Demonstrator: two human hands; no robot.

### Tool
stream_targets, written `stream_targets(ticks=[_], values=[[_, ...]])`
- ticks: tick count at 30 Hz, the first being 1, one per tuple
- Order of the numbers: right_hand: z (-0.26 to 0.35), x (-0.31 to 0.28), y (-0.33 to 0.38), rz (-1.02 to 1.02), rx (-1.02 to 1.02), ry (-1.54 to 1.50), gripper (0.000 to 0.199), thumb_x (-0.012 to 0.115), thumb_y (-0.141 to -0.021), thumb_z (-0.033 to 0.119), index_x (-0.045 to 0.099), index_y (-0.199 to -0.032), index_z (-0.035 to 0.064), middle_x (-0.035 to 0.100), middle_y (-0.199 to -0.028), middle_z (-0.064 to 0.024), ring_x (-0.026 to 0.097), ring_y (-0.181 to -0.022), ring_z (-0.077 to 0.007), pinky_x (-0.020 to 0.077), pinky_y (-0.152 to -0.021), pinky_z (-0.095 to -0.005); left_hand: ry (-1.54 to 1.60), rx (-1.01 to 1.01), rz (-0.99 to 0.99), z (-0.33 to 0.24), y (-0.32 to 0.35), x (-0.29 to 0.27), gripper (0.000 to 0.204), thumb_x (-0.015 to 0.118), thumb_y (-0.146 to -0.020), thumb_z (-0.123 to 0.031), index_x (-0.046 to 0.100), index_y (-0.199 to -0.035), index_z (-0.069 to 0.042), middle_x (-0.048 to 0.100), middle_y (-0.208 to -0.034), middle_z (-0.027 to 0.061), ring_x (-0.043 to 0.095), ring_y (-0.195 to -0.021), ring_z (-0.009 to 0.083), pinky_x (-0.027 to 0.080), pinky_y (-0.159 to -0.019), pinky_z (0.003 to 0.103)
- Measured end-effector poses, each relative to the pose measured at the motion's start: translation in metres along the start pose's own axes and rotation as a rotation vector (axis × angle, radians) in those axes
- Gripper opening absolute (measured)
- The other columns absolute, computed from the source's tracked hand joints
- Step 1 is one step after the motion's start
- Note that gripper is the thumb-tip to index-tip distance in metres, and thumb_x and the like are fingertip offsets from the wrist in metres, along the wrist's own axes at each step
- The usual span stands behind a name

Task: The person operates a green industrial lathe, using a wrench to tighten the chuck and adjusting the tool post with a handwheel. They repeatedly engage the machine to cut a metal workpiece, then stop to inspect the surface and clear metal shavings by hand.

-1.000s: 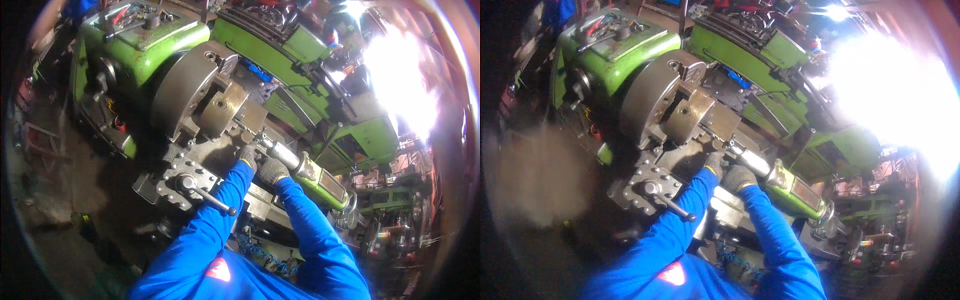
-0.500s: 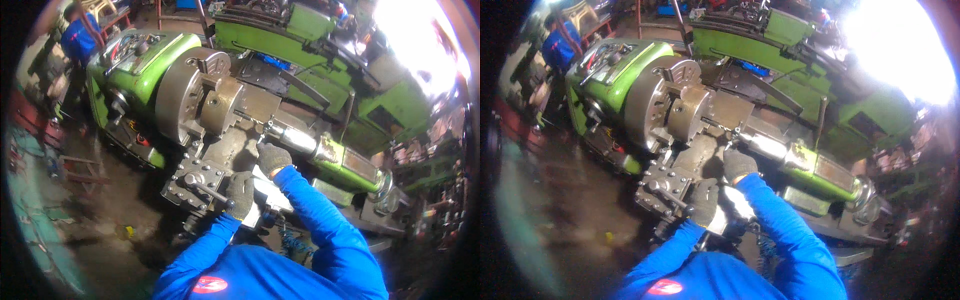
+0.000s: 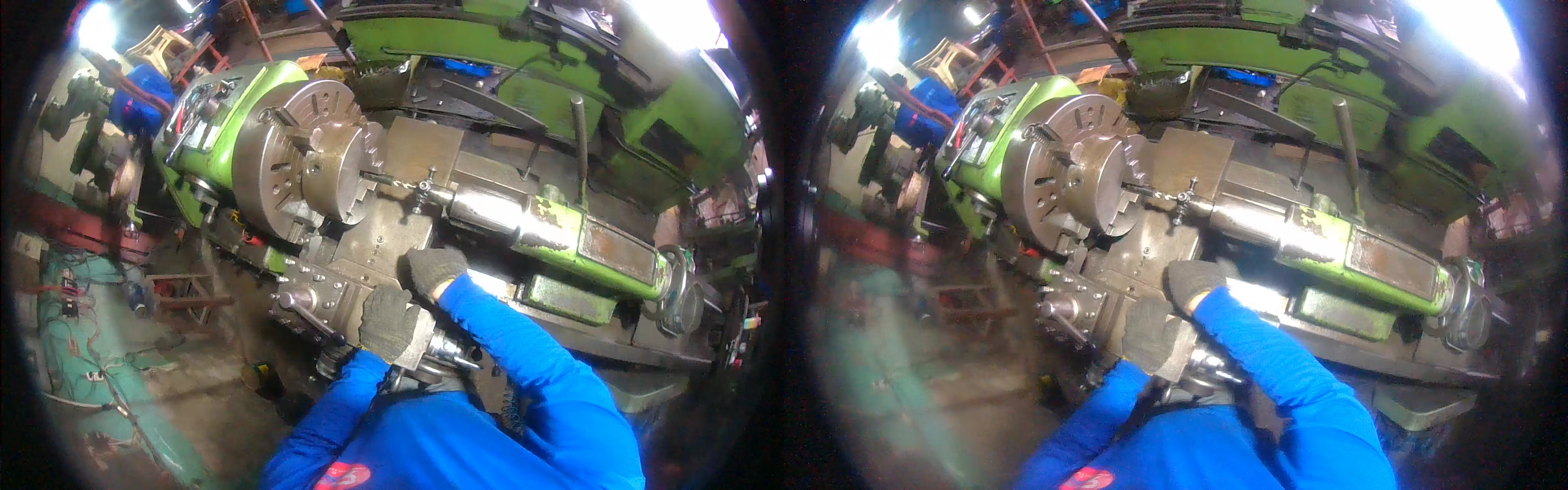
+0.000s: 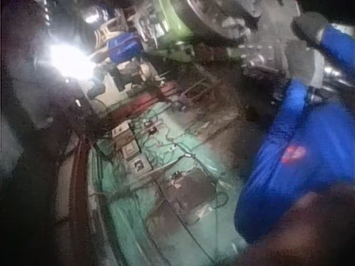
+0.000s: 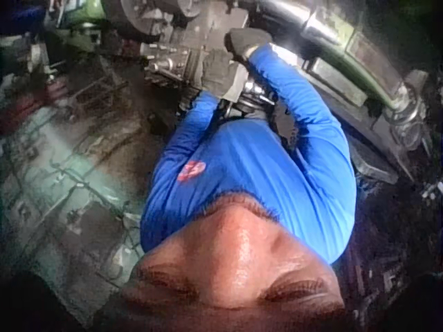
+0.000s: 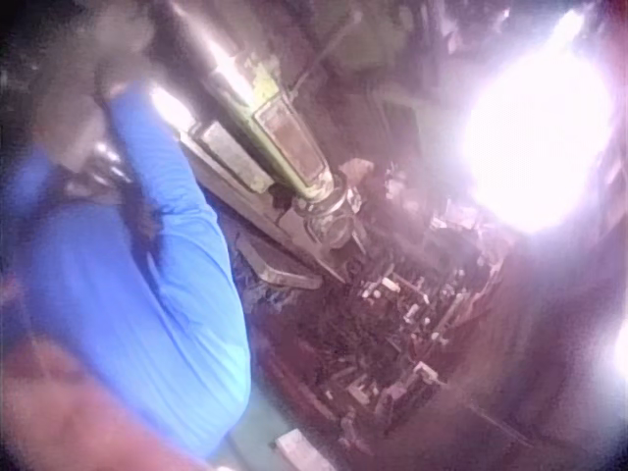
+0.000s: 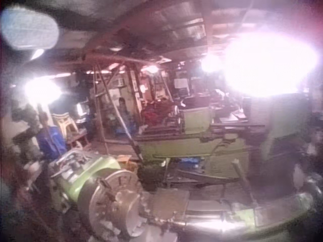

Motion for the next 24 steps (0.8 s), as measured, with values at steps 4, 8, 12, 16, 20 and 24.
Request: stream_targets(ticks=[4, 8, 12, 16, 20, 24], values=[[0.014, -0.051, 0.032, -0.099, -0.081, -0.131, 0.034, 0.053, -0.102, 0.038, 0.066, -0.117, 0.0107, 0.073, -0.1, -0.0207, 0.07, -0.094, -0.0427, 0.0521, -0.086, -0.0533, 0.022, -0.041, 0.041, -0.003, -0.003, -0.001, 0.036, 0.066, -0.093, -0.032, 0.067, -0.117, -0.006, 0.064, -0.118, 0.0179, 0.056, -0.122, 0.0373, 0.037, -0.111, 0.053], [-0.005, -0.131, 0.031, -0.323, -0.382, -0.347, 0.03, 0.061, -0.102, 0.032, 0.067, -0.121, 0.0098, 0.072, -0.099, -0.0184, 0.07, -0.093, -0.0354, 0.0547, -0.083, -0.0437, -0.017, -0.042, 0.055, -0.004, -0.005, -0.002, 0.035, 0.061, -0.094, -0.032, 0.067, -0.118, -0.007, 0.063, -0.118, 0.0157, 0.055, -0.122, 0.0347, 0.037, -0.111, 0.051], [-0.039, -0.198, -0.018, -0.113, -0.322, -0.749, 0.023, 0.062, -0.104, 0.026, 0.07, -0.117, 0.0083, 0.071, -0.101, -0.0038, 0.065, -0.096, -0.0169, 0.0535, -0.087, -0.0356, -0.021, -0.081, 0.142, -0.001, -0.008, 0.0, 0.034, 0.058, -0.096, -0.033, 0.067, -0.117, -0.009, 0.063, -0.116, 0.0151, 0.054, -0.121, 0.0334, 0.037, -0.11, 0.051], [-0.085, -0.216, -0.078, -0.02, -0.241, -0.504, 0.019, 0.06, -0.105, 0.025, 0.07, -0.111, 0.0103, 0.066, -0.092, 0.0036, 0.059, -0.081, -0.0056, 0.0507, -0.07, -0.0239, 0.002, -0.066, 0.142, 0.0, -0.013, -0.002, 0.029, 0.06, -0.094, -0.032, 0.066, -0.109, -0.008, 0.064, -0.11, 0.0143, 0.057, -0.117, 0.0325, 0.04, -0.107, 0.05], [-0.106, -0.178, -0.125, 0.195, -0.156, -0.563, 0.015, 0.063, -0.102, 0.022, 0.07, -0.11, 0.0109, 0.065, -0.088, 0.0061, 0.059, -0.075, -0.0065, 0.0499, -0.065, -0.0242, -0.012, -0.058, 0.103, 0.005, -0.013, 0.001, 0.022, 0.061, -0.093, -0.03, 0.065, -0.1, -0.01, 0.065, -0.103, 0.0117, 0.06, -0.112, 0.03, 0.042, -0.105, 0.049], [-0.15, -0.137, -0.167, 0.299, -0.335, -0.578, 0.026, 0.062, -0.105, 0.032, 0.07, -0.121, 0.0121, 0.063, -0.079, 0.0046, 0.053, -0.057, -0.008, 0.0449, -0.051, -0.0268, -0.016, -0.043, 0.051, -0.001, -0.018, -0.013, 0.02, 0.062, -0.092, -0.03, 0.066, -0.097, -0.011, 0.066, -0.103, 0.0102, 0.06, -0.113, 0.0286, 0.042, -0.106, 0.048]])
Point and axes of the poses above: each hand's wrist, its own y-axis away from the middle knuckle, its own x-axis out of the palm, z = x × y, the point moved 7 cm from there along -y, towards the middle knuckle
